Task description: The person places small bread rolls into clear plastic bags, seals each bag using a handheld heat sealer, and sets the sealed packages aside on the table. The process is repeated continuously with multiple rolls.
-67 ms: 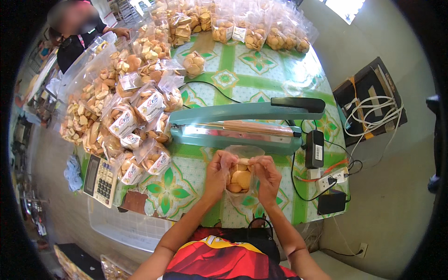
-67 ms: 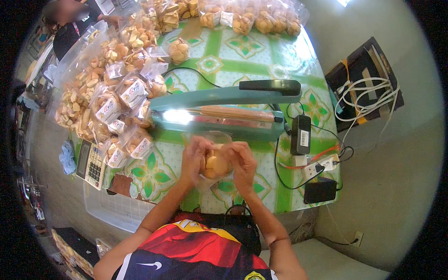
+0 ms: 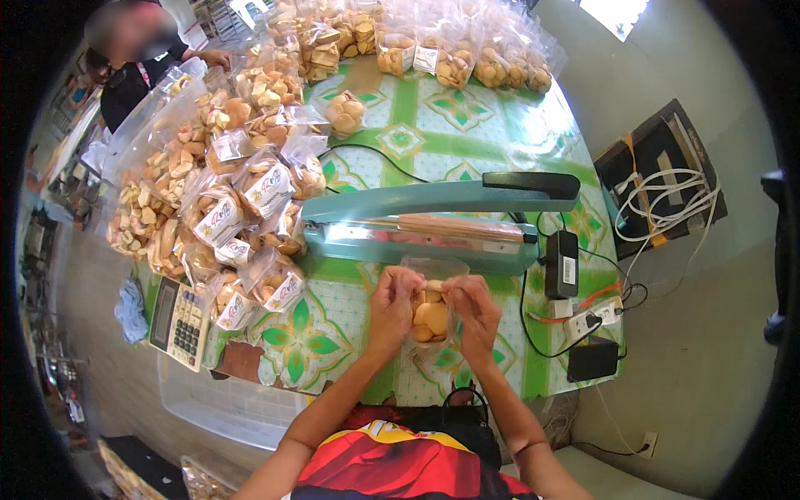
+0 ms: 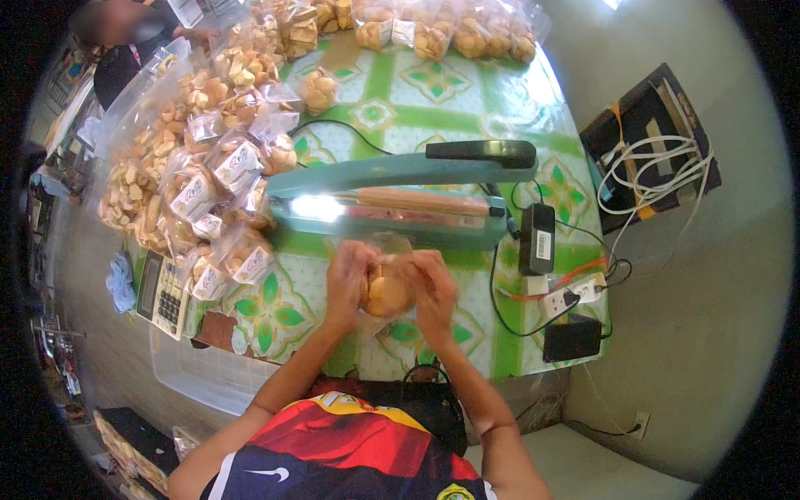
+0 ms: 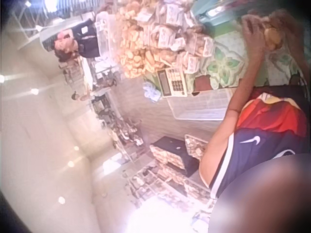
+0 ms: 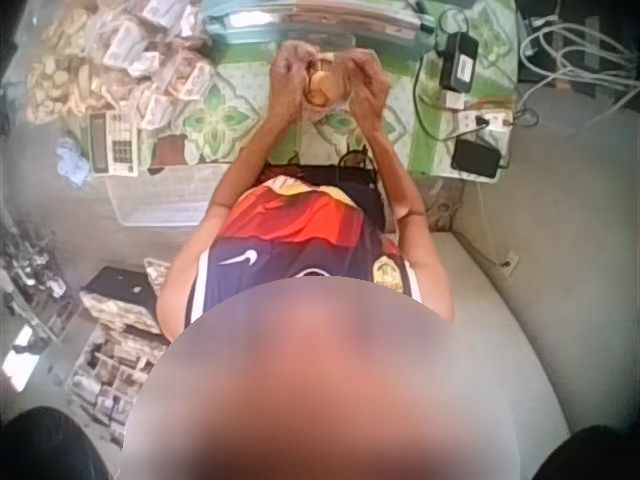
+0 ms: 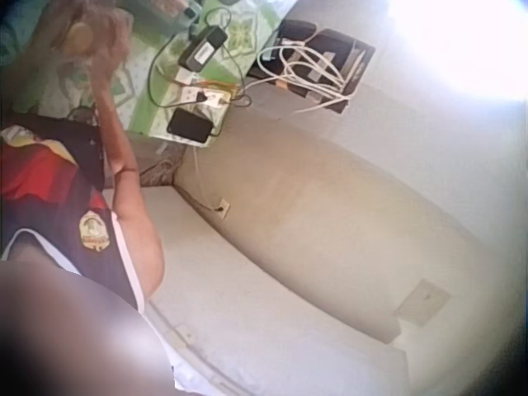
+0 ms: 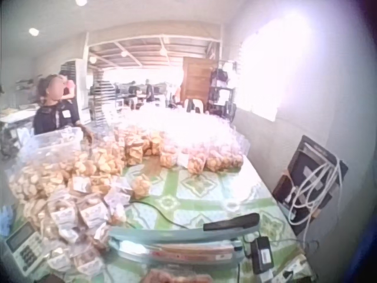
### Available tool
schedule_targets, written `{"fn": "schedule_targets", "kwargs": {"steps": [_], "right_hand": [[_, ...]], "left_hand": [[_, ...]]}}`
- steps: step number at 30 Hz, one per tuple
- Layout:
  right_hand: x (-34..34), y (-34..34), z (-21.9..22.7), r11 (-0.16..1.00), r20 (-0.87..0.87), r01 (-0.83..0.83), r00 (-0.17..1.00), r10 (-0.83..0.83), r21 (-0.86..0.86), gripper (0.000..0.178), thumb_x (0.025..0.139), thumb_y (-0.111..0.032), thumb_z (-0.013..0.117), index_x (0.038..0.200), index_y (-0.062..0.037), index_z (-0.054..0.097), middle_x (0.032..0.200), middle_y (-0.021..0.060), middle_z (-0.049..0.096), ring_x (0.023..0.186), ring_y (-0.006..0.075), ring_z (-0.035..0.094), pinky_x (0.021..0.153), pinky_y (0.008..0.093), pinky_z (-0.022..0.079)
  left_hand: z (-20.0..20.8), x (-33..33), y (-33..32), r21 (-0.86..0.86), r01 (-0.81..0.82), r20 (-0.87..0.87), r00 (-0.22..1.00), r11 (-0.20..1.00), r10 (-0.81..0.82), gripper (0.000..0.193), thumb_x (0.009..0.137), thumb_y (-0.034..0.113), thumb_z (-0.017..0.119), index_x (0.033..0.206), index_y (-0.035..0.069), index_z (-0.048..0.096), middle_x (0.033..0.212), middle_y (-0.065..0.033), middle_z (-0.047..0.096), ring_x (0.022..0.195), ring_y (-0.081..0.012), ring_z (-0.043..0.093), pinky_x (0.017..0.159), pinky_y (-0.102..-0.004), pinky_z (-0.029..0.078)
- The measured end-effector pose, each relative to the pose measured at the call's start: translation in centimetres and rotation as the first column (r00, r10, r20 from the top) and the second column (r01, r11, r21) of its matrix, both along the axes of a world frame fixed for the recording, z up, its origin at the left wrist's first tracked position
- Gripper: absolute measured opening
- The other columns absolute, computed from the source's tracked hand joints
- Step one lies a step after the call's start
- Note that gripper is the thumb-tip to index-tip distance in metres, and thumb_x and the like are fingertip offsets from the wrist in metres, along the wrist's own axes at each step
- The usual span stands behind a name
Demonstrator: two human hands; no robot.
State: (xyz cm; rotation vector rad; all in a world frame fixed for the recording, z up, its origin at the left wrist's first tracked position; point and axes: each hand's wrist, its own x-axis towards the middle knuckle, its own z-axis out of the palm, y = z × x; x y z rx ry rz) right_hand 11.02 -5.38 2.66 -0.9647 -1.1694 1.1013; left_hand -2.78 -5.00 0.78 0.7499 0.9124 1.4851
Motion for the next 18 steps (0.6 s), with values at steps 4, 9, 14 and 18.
{"fn": "schedule_targets", "kwargs": {"steps": [4, 9, 14, 18], "right_hand": [[-0.2, 1.1, -0.3, 0.998, 0.017, 0.068, 0.998, -0.068, 0.008, 0.009, 0.095, 0.000, 0.055, 0.104, -0.0011, 0.057, 0.095, 0.0064, 0.064, 0.091, 0.0141, 0.060, 0.087, 0.0279, 0.046], [0.4, 1.4, 0.2, 0.995, -0.070, 0.072, 0.995, -0.067, 0.063, 0.014, 0.093, 0.000, 0.058, 0.105, -0.0028, 0.051, 0.097, 0.0084, 0.064, 0.093, 0.0151, 0.063, 0.085, 0.0274, 0.048], [0.2, 2.4, 0.1, 0.995, -0.107, 0.064, 0.993, -0.055, 0.077, 0.014, 0.093, 0.000, 0.060, 0.103, -0.0033, 0.051, 0.095, 0.0078, 0.063, 0.094, 0.0158, 0.063, 0.085, 0.0281, 0.049], [0.2, 2.6, 0.1, 0.997, -0.113, 0.067, 0.992, -0.062, 0.041, 0.017, 0.091, 0.001, 0.060, 0.105, -0.0037, 0.051, 0.094, 0.0066, 0.063, 0.094, 0.0157, 0.063, 0.084, 0.0277, 0.049]], "left_hand": [[0.6, 0.8, 1.0, 0.029, -0.090, -0.025, 0.996, 0.996, 0.090, 0.027, 0.098, 0.022, 0.058, 0.118, 0.008, 0.044, 0.094, -0.0051, 0.059, 0.101, -0.0158, 0.058, 0.093, -0.0311, 0.046], [1.3, 0.2, 1.3, 0.131, -0.053, -0.101, 0.993, 0.990, 0.067, 0.029, 0.099, 0.025, 0.056, 0.119, 0.008, 0.045, 0.097, -0.0044, 0.061, 0.100, -0.0154, 0.058, 0.092, -0.0300, 0.045], [0.9, -0.3, 2.6, 0.172, 0.132, -0.028, 0.991, 0.976, -0.129, 0.028, 0.101, 0.028, 0.052, 0.122, 0.008, 0.051, 0.105, -0.0056, 0.064, 0.104, -0.0139, 0.057, 0.092, -0.0280, 0.043], [0.2, -1.0, 2.2, 0.094, 0.164, 0.020, 0.986, 0.982, -0.167, 0.026, 0.100, 0.023, 0.053, 0.122, 0.008, 0.053, 0.106, -0.0054, 0.064, 0.107, -0.0134, 0.057, 0.094, -0.0282, 0.043]]}}
